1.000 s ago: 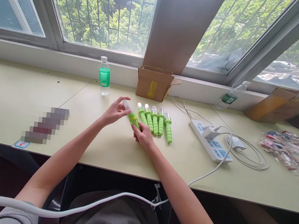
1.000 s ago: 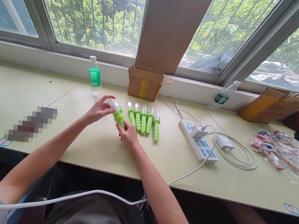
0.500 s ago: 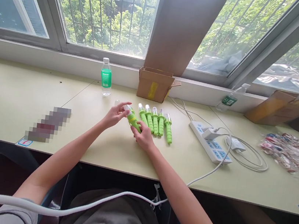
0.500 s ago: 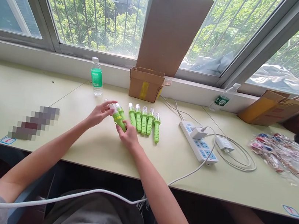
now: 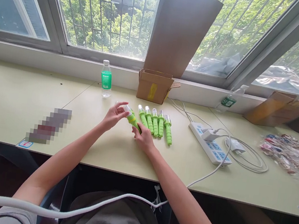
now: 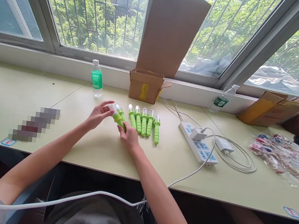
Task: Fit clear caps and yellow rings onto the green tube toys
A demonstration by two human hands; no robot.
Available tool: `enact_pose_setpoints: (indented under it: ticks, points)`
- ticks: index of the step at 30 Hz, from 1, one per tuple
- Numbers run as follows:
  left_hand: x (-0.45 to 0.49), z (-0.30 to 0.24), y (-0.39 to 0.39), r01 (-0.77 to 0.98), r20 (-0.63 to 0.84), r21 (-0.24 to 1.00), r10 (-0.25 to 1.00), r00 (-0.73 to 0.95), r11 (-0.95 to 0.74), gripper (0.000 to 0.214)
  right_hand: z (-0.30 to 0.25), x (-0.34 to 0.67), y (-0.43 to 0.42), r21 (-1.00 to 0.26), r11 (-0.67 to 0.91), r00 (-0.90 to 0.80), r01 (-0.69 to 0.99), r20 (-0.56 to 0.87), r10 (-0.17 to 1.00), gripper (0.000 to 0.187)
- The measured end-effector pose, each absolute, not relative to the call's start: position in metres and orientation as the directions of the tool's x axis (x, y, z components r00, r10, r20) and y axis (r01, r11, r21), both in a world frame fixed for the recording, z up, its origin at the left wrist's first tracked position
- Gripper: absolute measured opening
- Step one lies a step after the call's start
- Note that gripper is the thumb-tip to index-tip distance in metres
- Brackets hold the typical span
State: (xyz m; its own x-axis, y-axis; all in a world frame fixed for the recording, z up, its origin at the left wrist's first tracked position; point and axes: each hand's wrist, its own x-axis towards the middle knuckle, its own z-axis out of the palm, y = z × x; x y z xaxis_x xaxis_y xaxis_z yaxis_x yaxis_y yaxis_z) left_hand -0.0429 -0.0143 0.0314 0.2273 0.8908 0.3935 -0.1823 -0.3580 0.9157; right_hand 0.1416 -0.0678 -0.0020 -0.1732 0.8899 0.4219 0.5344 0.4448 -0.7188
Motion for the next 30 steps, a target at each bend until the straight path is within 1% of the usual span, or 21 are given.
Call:
enact_pose_setpoints:
  ticks: [3,8,11,13,16,18,19,21,22,24,27,30]
  points:
    - [-0.042,0.031,-0.016,-0.173,0.396,0.915,0.892,0.218,-0.364,0.057,0.000,0.142,-0.067,-0.781,0.414,-0.190,0.467,0.368,0.910,0.036]
    - [-0.038,0.029,-0.017,-0.115,0.445,0.896,0.873,0.203,-0.430,0.052,0.000,0.141,-0.067,-0.847,0.390,-0.178,0.362,0.348,0.920,0.039]
    - [-0.041,0.026,-0.012,-0.042,0.513,0.858,0.849,0.125,-0.512,0.044,0.001,0.140,-0.069,-0.869,0.379,-0.172,0.318,0.341,0.924,0.042]
    - [-0.047,0.022,-0.006,0.073,0.567,0.821,0.824,0.008,-0.566,0.039,0.003,0.140,-0.070,-0.876,0.376,-0.156,0.301,0.344,0.926,0.042]
    - [-0.058,0.013,0.008,0.368,0.637,0.744,0.757,-0.143,-0.557,0.032,0.004,0.140,-0.070,-0.874,0.379,-0.131,0.303,0.356,0.925,0.041]
    - [-0.065,0.005,0.019,0.537,0.677,0.664,0.724,-0.135,-0.521,0.033,0.003,0.140,-0.070,-0.869,0.385,-0.128,0.311,0.363,0.923,0.039]
    - [-0.068,0.001,0.024,0.605,0.688,0.618,0.717,-0.109,-0.501,0.039,0.003,0.140,-0.070,-0.864,0.391,-0.129,0.316,0.369,0.920,0.038]
    - [-0.071,-0.006,0.033,0.702,0.679,0.545,0.732,-0.049,-0.459,0.051,0.002,0.140,-0.069,-0.855,0.403,-0.133,0.326,0.381,0.915,0.035]
    - [-0.072,-0.009,0.036,0.731,0.652,0.533,0.758,-0.034,-0.426,0.054,0.002,0.140,-0.069,-0.852,0.406,-0.134,0.330,0.384,0.914,0.034]
    - [-0.072,-0.013,0.040,0.750,0.595,0.534,0.804,-0.006,-0.390,0.054,0.002,0.140,-0.069,-0.850,0.405,-0.137,0.337,0.381,0.914,0.033]
    - [-0.072,-0.014,0.040,0.723,0.526,0.588,0.850,-0.001,-0.363,0.042,0.002,0.140,-0.068,-0.847,0.400,-0.140,0.350,0.375,0.916,0.031]
    - [-0.072,-0.007,0.037,0.675,0.518,0.661,0.850,-0.093,-0.329,0.038,0.003,0.140,-0.068,-0.837,0.404,-0.136,0.370,0.382,0.914,0.030]
